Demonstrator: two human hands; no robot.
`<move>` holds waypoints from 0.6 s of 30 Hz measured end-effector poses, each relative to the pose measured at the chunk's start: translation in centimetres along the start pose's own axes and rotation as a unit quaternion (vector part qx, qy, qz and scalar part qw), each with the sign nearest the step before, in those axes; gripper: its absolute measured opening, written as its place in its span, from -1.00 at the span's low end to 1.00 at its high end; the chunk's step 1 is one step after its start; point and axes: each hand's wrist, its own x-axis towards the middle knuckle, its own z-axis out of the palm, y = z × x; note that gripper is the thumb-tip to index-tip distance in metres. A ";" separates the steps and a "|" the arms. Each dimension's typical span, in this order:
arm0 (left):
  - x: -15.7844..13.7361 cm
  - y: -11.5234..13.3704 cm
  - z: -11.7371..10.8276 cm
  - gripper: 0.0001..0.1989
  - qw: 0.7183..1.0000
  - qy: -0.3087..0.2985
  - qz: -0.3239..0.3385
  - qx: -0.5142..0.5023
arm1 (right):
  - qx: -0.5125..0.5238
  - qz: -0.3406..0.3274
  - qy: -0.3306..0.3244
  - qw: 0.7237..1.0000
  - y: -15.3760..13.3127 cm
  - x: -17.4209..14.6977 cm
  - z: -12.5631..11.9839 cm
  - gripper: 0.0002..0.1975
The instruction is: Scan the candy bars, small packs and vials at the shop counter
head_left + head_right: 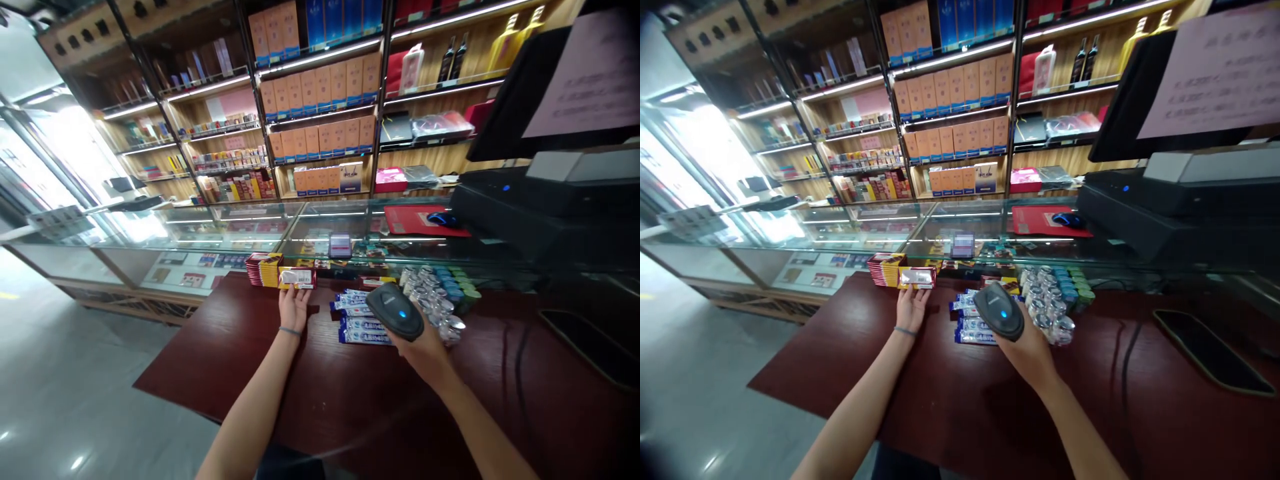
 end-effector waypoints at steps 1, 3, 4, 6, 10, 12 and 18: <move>0.0 0.0 -0.1 -0.86 1.000 0.007 -0.008 -0.015 | -0.008 -0.008 -0.023 1.000 -0.2 -0.3 0.3 -0.58; 0.1 -0.1 -0.1 -0.91 0.999 0.021 -0.024 -0.039 | -0.028 -0.027 -0.076 0.996 -0.6 -0.9 0.9 -0.56; 0.1 -0.2 -0.2 -0.92 0.998 0.026 -0.030 -0.046 | -0.043 -0.038 -0.102 0.993 -0.8 -1.1 1.2 -0.54; 0.2 -0.2 -0.3 -0.94 0.997 0.034 -0.036 -0.050 | -0.080 -0.052 -0.148 0.984 -1.2 -1.3 1.6 -0.51; 0.3 -0.2 -0.4 -0.92 0.998 0.039 -0.036 -0.037 | -0.116 -0.063 -0.170 0.976 -1.8 -1.5 2.0 -0.46; 0.3 -0.2 -0.4 -0.92 0.998 0.040 -0.035 -0.035 | -0.122 -0.066 -0.174 0.975 -1.7 -1.5 2.1 -0.43; 0.1 0.1 0.0 -0.93 0.996 0.047 -0.043 -0.056 | -0.147 -0.071 -0.199 0.966 -0.9 -1.5 2.3 -0.38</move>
